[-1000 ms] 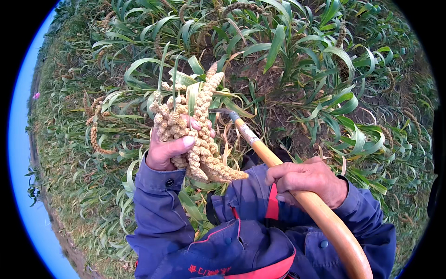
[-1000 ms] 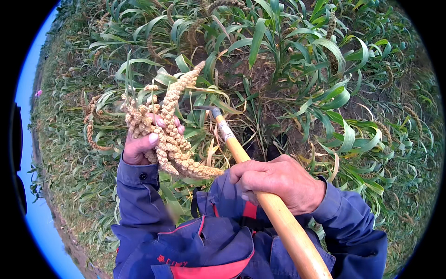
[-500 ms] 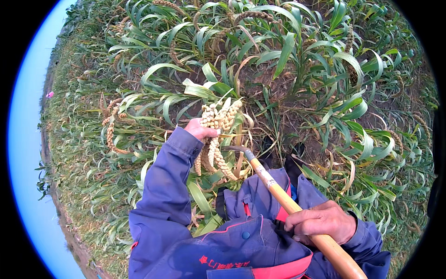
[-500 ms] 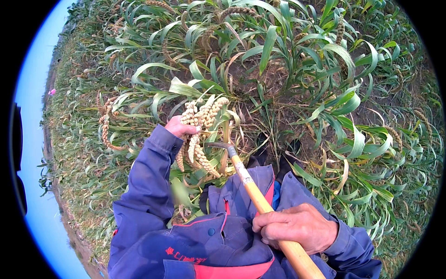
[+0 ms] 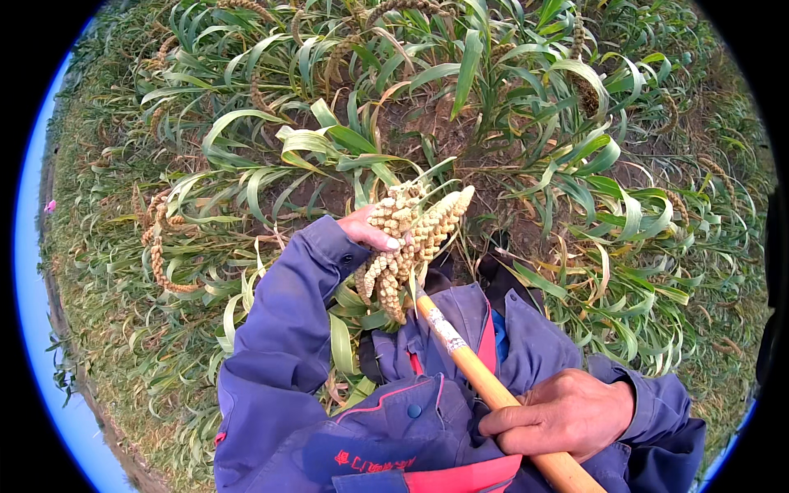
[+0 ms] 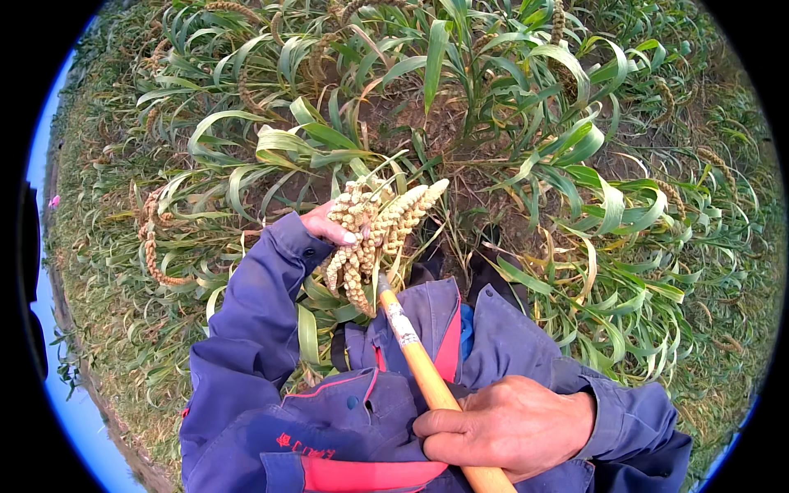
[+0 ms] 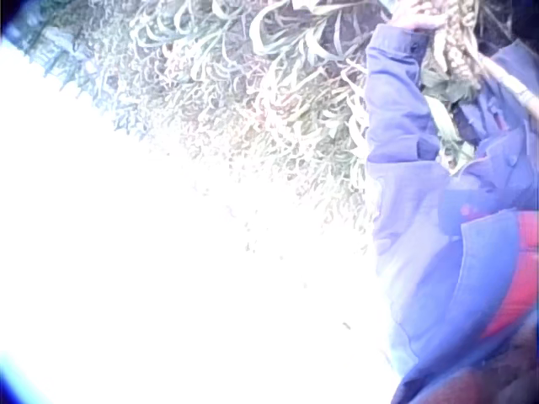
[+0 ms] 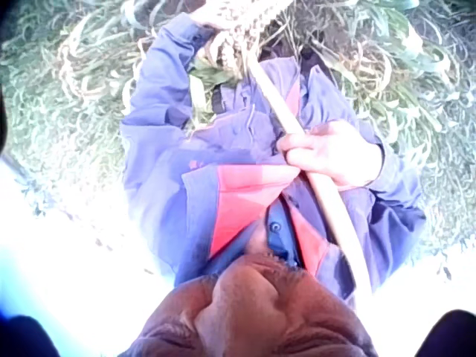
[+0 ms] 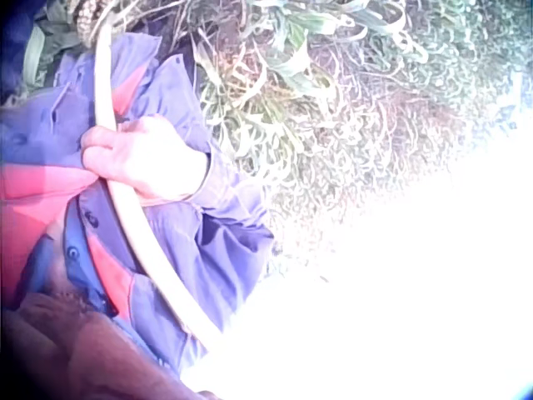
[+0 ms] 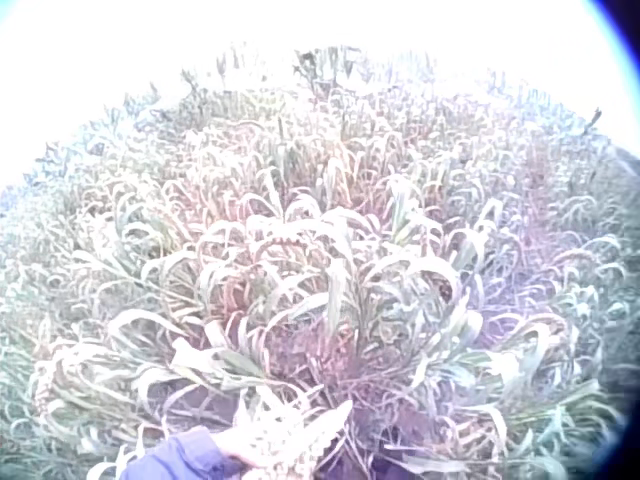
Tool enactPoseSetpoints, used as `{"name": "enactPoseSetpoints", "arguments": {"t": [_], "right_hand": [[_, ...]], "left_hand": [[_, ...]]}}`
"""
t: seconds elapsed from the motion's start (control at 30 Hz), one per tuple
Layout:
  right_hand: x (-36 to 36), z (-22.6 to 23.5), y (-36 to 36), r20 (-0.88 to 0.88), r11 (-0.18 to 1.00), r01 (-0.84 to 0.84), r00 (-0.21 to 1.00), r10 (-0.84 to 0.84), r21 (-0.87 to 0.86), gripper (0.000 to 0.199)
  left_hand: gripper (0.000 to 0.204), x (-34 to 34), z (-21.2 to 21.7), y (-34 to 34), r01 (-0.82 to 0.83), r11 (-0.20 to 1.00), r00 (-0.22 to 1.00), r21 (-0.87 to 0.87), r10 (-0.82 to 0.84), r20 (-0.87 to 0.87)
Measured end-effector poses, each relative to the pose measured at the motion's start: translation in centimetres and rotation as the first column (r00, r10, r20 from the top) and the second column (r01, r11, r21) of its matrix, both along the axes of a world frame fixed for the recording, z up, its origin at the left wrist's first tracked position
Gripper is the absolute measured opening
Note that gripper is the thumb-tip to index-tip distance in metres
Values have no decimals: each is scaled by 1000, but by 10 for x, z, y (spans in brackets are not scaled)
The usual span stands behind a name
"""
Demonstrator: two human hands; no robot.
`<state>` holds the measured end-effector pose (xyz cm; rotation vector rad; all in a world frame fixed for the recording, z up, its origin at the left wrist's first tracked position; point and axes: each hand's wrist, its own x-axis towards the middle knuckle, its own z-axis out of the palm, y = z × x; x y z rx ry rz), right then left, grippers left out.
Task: The person uses a sickle to cut mature grain stalks in a field, gathers them into bundles, and places the harvested grain heads into a white sack. The person repeats this process across multiple stalks.
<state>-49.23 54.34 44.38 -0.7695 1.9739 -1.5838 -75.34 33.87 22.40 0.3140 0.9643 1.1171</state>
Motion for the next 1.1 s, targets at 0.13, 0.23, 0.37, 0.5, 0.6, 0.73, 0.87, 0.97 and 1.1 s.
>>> {"name": "enactPoseSetpoints", "arguments": {"t": [0.13,0.23,0.37,0.5,0.6,0.73,0.87,0.97,1.1], "right_hand": [[17,-1,-9,25,995,95,995,-94,-42,34],[28,-3,-12,8,986,149,989,-149,-78,34],[45,-7,-8,11,988,133,991,-133,-78,28],[68,-12,-8,44,983,150,988,-146,-102,27],[94,-19,-20,79,923,322,947,-313,-212,28],[102,-22,-26,116,938,326,942,-314,-114,26],[112,-28,-34,74,936,346,937,-341,-71,26],[137,-7,-32,54,940,332,940,-337,80,21],[162,29,-31,76,895,370,914,-400,250,20]], "left_hand": [[53,19,-9,19,138,990,990,22,-138,8],[57,32,-12,25,222,975,972,2,-221,83],[47,52,-8,34,417,904,908,94,-418,-4],[43,86,-3,39,551,825,817,125,-564,122],[44,107,1,44,494,868,865,49,-496,77],[41,99,-15,32,212,977,975,-13,-212,-70],[35,95,-9,21,-146,989,988,16,146,-50],[59,107,14,15,-267,955,962,129,256,94],[64,134,-36,-28,-355,934,935,45,355,14]]}}
